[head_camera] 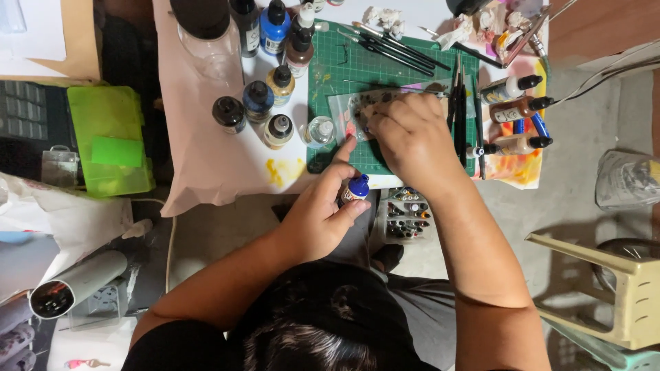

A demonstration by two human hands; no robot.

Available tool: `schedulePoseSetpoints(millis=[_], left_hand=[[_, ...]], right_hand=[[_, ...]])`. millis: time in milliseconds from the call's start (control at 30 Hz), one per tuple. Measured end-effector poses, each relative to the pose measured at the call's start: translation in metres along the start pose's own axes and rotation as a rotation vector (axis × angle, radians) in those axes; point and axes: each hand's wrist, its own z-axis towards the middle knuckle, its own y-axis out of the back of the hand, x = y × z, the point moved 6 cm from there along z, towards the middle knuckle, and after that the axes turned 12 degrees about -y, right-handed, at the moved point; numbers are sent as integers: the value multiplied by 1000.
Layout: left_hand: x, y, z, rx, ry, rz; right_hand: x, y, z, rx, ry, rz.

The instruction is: Painting fine details on a miniature figurine head using a small brush and various paints.

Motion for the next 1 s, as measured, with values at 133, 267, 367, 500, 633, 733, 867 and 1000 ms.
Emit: schedulePoseSetpoints(millis=[133, 267, 367, 500, 633, 733, 867, 1000], left_hand=[[2, 0, -2, -2, 11, 3], [3, -1, -1, 7, 11, 12], [7, -1, -4, 5, 11, 11], [8, -2, -3, 10, -15, 22], [7, -2, -3, -7, -27, 14], [5, -1, -4, -8, -10, 24], [3, -1, -3, -12, -17, 35], [4, 0, -1, -3, -16, 38]], right_hand=[[-8, 8, 0, -42, 3, 17], [5, 2, 5, -4, -3, -20], [4, 6, 2, -23, -7, 12], [0, 1, -2, -13, 3, -32], [0, 2, -3, 12, 26, -36], [5, 0, 1, -2, 32, -3], [6, 0, -1, 2, 31, -14], [2, -6, -3, 13, 28, -22]])
